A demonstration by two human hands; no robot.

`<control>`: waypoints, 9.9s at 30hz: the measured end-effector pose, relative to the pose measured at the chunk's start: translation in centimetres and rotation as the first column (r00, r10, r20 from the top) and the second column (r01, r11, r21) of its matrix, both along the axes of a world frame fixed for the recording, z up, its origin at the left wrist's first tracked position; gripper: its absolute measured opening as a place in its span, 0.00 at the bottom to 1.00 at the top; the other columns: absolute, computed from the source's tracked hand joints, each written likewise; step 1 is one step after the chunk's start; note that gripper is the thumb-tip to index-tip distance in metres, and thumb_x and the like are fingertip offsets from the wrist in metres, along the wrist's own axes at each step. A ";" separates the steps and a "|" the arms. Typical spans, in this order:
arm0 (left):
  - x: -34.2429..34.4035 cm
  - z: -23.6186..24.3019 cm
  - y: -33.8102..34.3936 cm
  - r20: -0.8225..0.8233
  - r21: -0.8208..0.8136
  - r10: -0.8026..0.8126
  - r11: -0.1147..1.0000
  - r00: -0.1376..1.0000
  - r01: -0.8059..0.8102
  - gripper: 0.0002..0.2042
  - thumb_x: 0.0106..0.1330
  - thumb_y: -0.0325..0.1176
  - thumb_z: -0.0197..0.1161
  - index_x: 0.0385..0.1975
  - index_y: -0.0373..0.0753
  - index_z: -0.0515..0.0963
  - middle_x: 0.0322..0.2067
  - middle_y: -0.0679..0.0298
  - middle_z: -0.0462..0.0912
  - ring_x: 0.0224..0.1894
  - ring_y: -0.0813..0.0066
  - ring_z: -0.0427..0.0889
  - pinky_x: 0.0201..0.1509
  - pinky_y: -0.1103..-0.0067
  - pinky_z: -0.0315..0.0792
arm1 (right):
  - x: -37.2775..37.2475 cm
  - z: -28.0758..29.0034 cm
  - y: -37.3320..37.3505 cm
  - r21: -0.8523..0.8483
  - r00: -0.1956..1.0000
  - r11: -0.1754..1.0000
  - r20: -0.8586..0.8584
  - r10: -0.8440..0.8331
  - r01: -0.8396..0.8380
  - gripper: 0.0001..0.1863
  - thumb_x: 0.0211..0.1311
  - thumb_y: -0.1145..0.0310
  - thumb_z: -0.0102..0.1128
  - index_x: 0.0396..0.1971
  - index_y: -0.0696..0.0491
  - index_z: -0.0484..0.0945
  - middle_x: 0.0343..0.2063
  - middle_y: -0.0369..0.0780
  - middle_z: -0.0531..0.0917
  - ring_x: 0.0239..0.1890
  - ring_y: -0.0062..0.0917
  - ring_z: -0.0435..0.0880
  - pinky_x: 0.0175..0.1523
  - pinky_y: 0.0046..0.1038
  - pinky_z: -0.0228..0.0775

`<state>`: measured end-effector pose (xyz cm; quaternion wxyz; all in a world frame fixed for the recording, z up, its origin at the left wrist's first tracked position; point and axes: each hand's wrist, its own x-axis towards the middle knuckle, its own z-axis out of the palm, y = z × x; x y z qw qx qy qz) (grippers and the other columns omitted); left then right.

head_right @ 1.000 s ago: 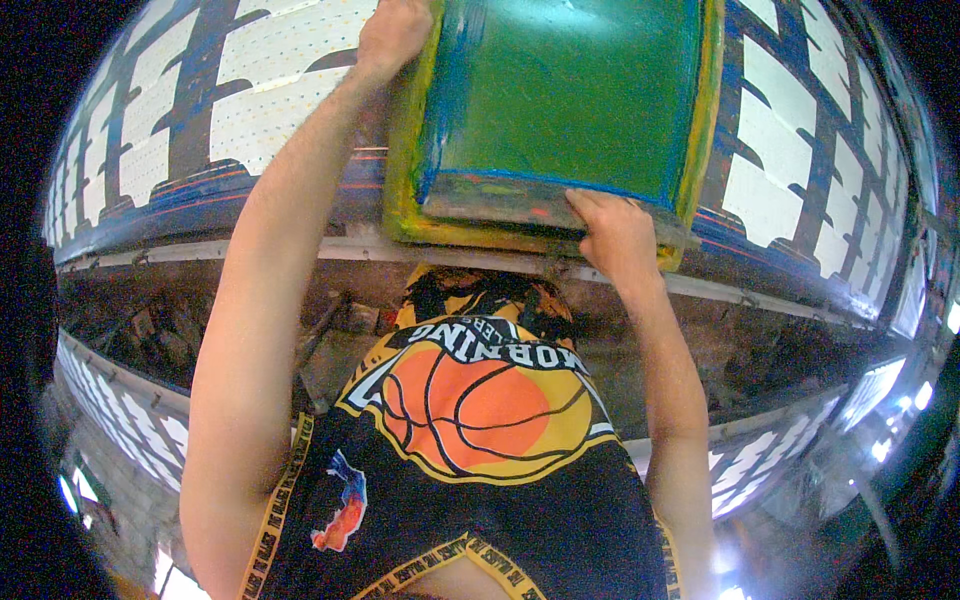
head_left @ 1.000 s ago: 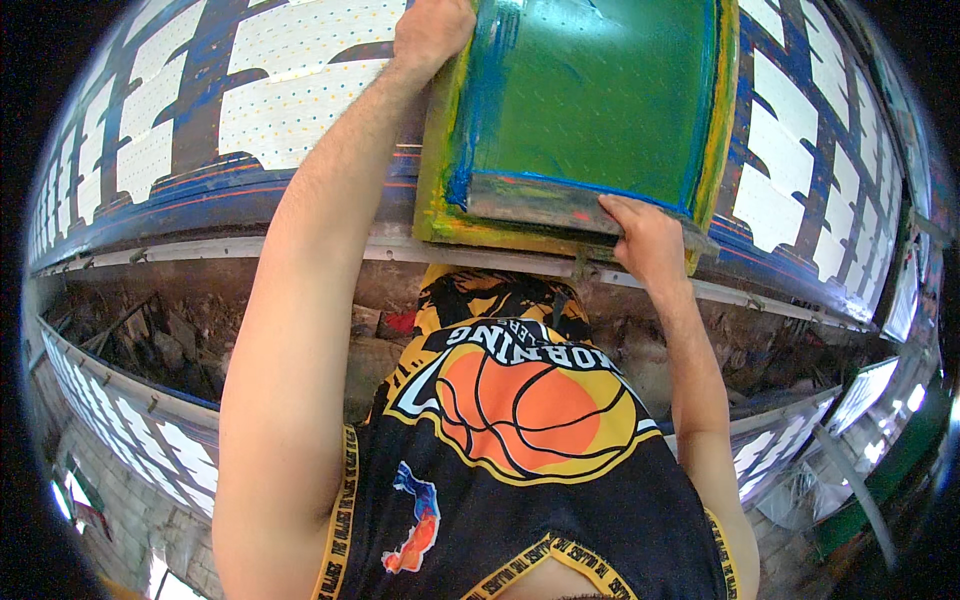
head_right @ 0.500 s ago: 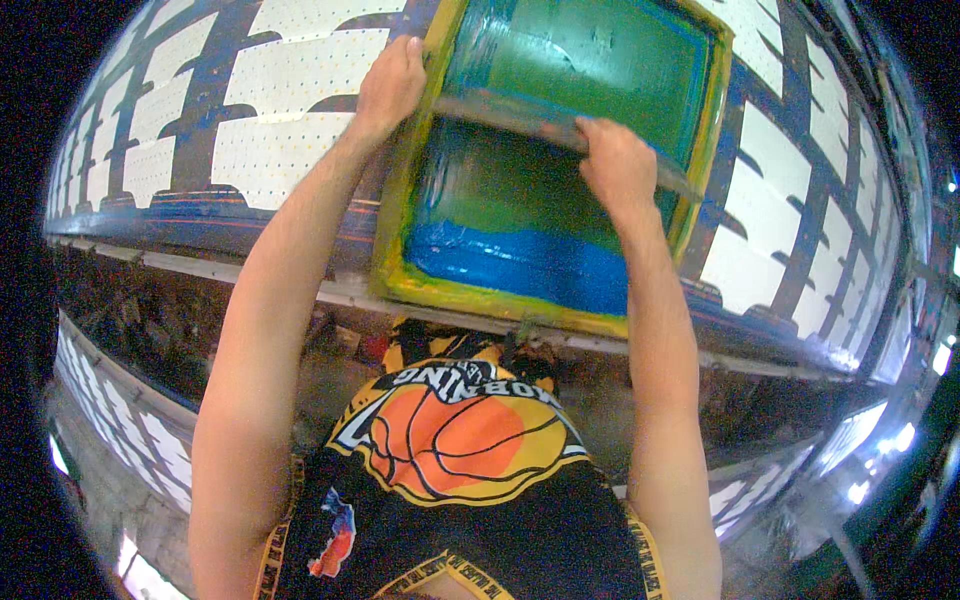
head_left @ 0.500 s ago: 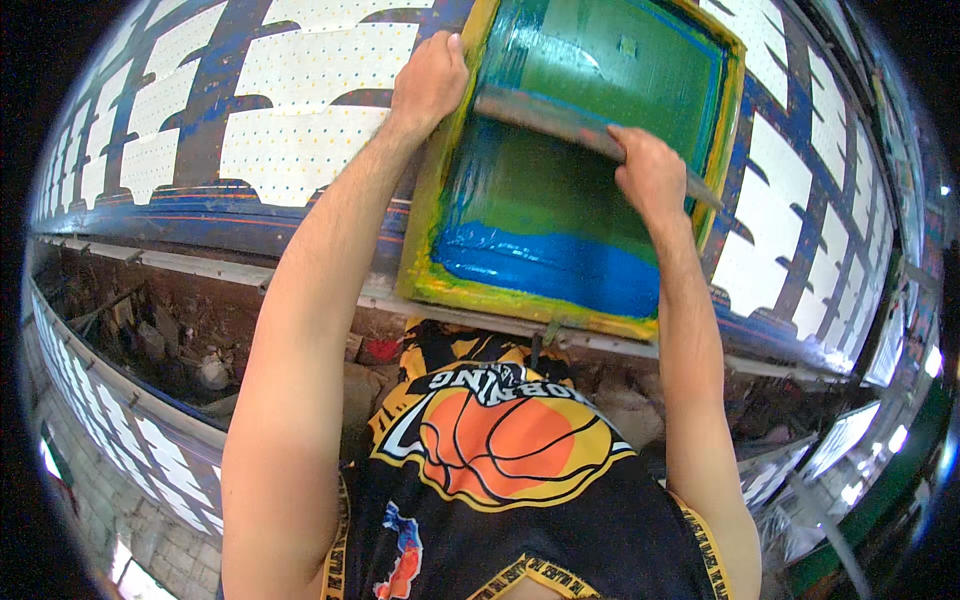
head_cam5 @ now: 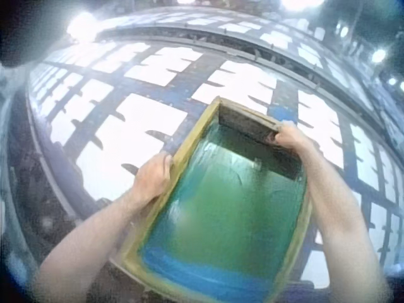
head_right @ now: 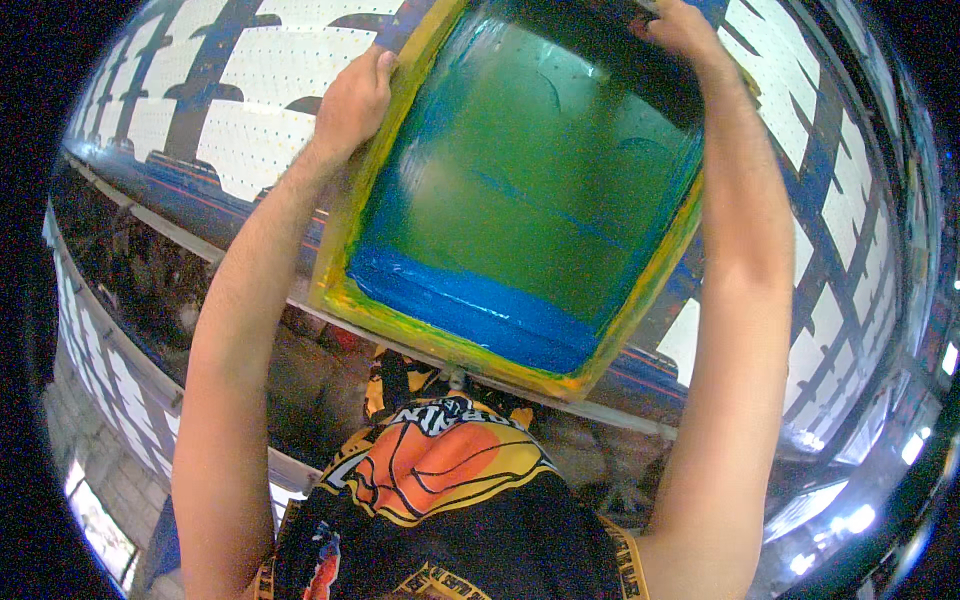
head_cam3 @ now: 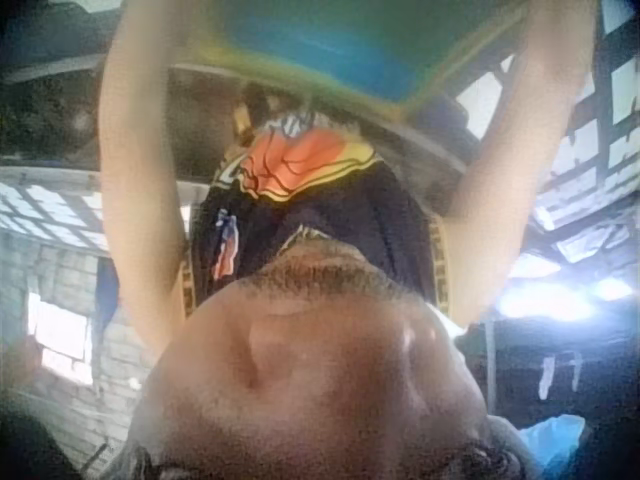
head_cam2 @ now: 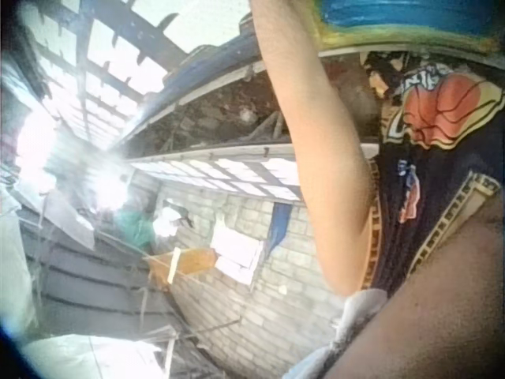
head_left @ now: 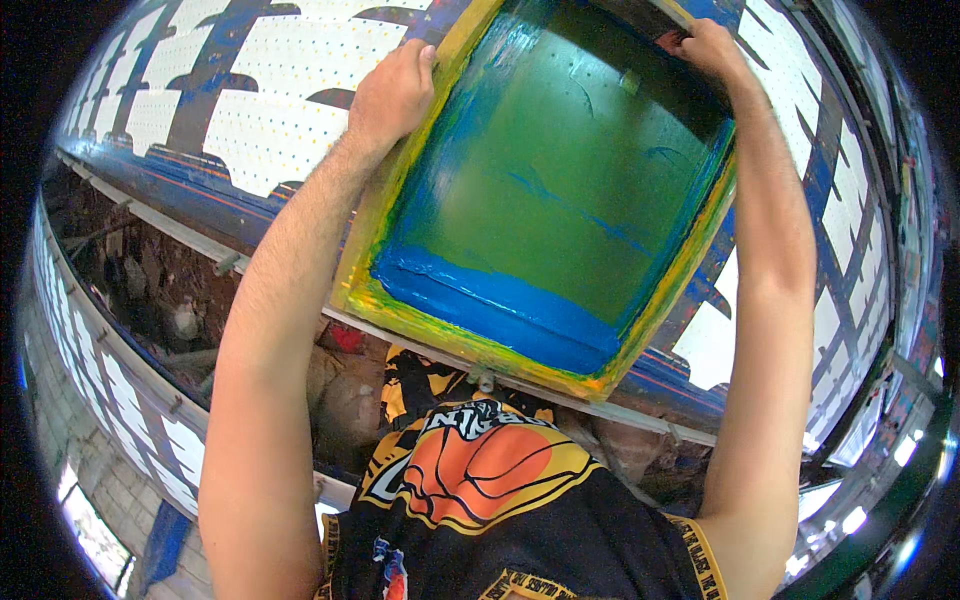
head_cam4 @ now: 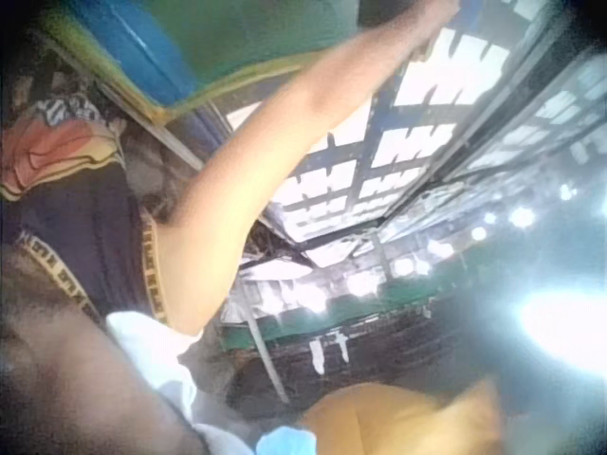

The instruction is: The person repeatedly applies green ink to a screen-printing frame using a squeegee, then pulls the squeegee across the mesh to transfer ink onto a fabric item below. The process is repeated multiple times in a consistent cycle.

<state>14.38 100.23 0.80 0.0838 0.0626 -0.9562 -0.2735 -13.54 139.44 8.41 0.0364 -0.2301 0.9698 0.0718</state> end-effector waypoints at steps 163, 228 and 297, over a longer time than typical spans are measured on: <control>6.6 0.2 50.2 -0.189 0.108 -0.008 0.994 0.982 0.029 0.19 0.80 0.43 0.49 0.43 0.32 0.82 0.38 0.37 0.87 0.42 0.35 0.86 0.49 0.50 0.79 | 63.1 3.4 41.2 -0.366 0.974 0.907 0.160 -0.161 0.210 0.31 0.44 0.82 0.61 0.53 0.48 0.88 0.51 0.40 0.90 0.54 0.37 0.89 0.59 0.38 0.83; 6.7 1.0 50.0 -0.104 0.107 -0.009 0.994 0.995 0.021 0.23 0.78 0.48 0.52 0.49 0.30 0.82 0.45 0.36 0.86 0.51 0.36 0.85 0.58 0.51 0.77 | 62.0 -0.1 39.8 -0.249 0.963 0.939 0.185 -0.196 0.239 0.22 0.52 0.74 0.71 0.51 0.45 0.88 0.44 0.36 0.91 0.49 0.35 0.90 0.55 0.47 0.81; 7.2 6.6 75.7 -0.068 0.030 -0.066 0.997 0.995 0.069 0.25 0.71 0.51 0.70 0.60 0.40 0.83 0.52 0.51 0.90 0.54 0.59 0.89 0.62 0.67 0.79 | 61.3 1.7 89.9 -0.564 0.809 0.593 0.285 -0.514 0.576 0.25 0.49 0.65 0.75 0.46 0.63 0.83 0.44 0.56 0.84 0.50 0.54 0.84 0.58 0.47 0.78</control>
